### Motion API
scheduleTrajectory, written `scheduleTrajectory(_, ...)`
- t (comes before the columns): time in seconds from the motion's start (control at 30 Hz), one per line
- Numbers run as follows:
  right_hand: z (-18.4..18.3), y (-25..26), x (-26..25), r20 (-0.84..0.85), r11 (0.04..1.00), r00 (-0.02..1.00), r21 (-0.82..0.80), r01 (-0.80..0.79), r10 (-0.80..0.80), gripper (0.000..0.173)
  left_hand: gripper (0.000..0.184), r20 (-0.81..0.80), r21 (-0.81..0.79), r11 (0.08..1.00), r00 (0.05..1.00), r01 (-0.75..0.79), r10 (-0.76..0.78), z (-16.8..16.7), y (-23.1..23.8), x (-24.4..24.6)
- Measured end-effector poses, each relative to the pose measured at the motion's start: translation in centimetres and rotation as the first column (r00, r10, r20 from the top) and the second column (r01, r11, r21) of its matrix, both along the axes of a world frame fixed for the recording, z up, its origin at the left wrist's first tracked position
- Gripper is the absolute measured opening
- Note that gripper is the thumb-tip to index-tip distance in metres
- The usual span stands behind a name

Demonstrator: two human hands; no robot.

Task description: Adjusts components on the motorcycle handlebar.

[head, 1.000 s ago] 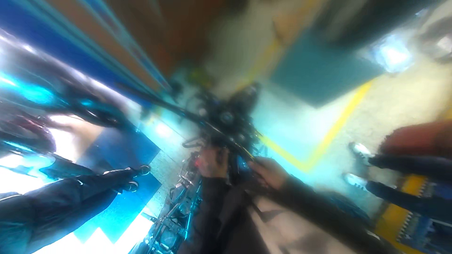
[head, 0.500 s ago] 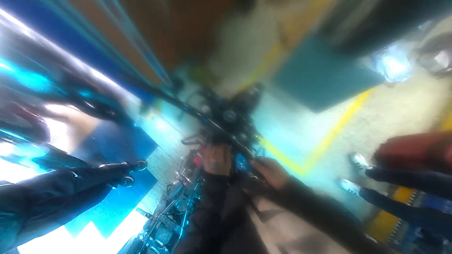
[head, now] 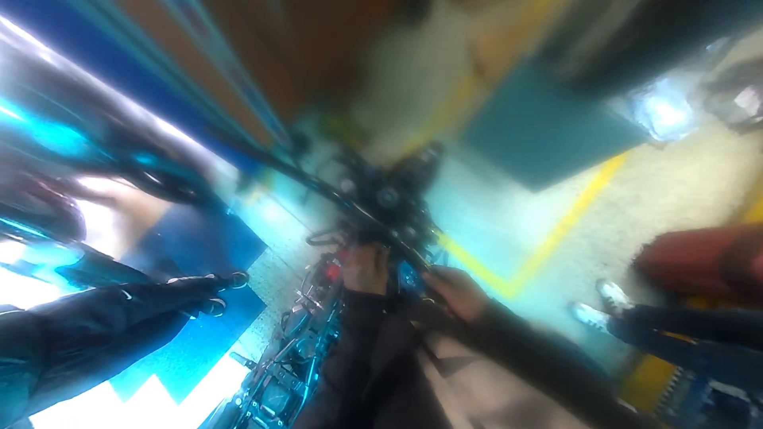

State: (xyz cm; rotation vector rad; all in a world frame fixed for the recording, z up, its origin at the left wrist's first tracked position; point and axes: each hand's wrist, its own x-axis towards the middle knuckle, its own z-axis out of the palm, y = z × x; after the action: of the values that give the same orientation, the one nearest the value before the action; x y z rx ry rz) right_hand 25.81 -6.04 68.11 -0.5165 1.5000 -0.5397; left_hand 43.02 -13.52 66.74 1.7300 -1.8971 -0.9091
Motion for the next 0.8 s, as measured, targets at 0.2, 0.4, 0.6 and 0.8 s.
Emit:
scheduleTrajectory(0.2, 0.1, 0.0, 0.1, 0.0, 1.0, 1.0, 0.003, 0.008, -0.008, 0.024, 0.016, 0.033, -0.2, 0.971, 0.991, 0.132, -0.128, 0.1, -0.1, 0.3)
scheduleTrajectory(0.4, -0.4, 0.1, -0.1, 0.013, 1.0, 1.0, 0.009, 0.007, -0.008, 0.025, 0.017, -0.08, -0.442, 0.891, 0.984, 0.106, -0.157, -5.0, 0.0, 1.3)
scheduleTrajectory(0.6, -0.4, 0.2, -0.2, -0.039, 0.999, 0.998, -0.012, -0.053, 0.052, 0.028, 0.032, -0.068, -0.359, 0.933, 0.996, 0.026, -0.054, -4.3, 0.7, 0.7)
scheduleTrajectory(0.8, -0.3, 0.1, -0.1, 0.0, 1.0, 1.0, -0.001, -0.019, 0.019, 0.027, 0.047, -0.105, -0.343, 0.939, 0.994, -0.034, -0.003, -4.3, 0.9, 0.9)
